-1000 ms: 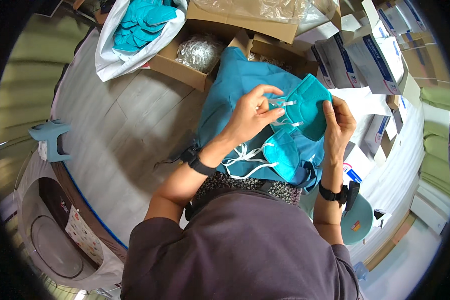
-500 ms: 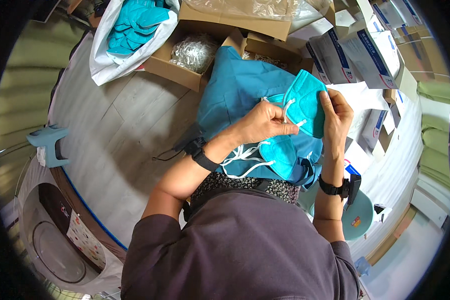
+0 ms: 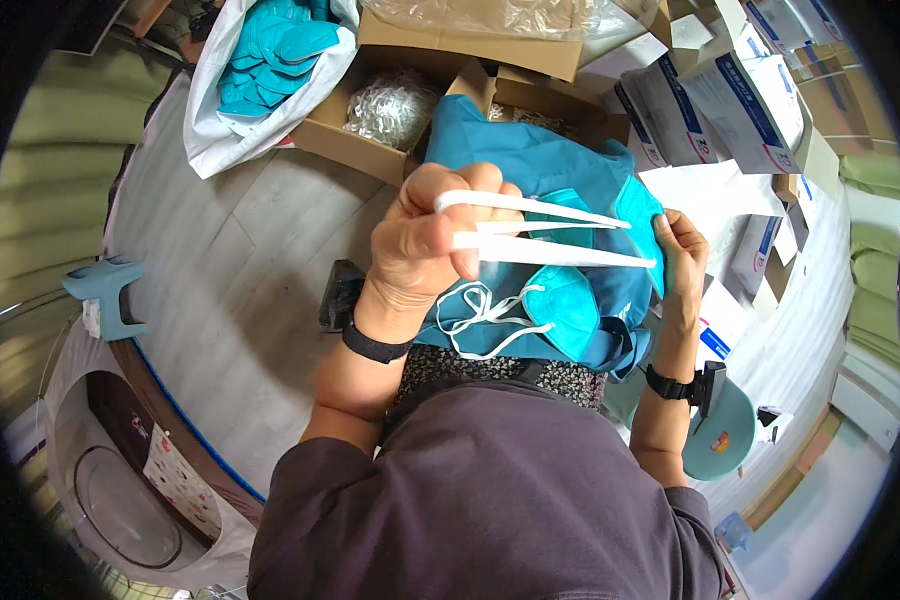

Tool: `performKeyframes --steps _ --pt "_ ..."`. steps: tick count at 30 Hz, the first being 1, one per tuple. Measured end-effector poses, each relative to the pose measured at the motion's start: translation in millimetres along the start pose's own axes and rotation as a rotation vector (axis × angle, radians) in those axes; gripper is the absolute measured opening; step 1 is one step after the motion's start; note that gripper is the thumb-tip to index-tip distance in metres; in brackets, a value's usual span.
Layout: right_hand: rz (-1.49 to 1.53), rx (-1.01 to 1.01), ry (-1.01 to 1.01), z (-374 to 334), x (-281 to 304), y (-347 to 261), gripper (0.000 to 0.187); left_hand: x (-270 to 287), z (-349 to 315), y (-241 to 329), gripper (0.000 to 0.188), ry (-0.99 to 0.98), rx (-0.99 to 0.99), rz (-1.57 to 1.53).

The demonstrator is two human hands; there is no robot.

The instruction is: Inspect and organize medical face masks and sterile packaging.

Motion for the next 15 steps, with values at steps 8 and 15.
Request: performKeyframes --steps 8,15 --pt "-0.631 0.009 -0.065 1.3 -10.6 10.8 0.021 36.6 -18.7 -72.0 0.029 0.348 0.453 0.124" --pt "-0.208 0.12 -0.269 -36.5 -89.4 -63.6 0.038 42.3 -35.5 -102.0 0.029 0.32 0.726 0.456"
Point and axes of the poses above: each hand's wrist, its own z-axis towards the middle knuckle, its own x-axis out of the back of the hand, y = z × x, the point moved 9 cm from there along z, towards the middle knuckle
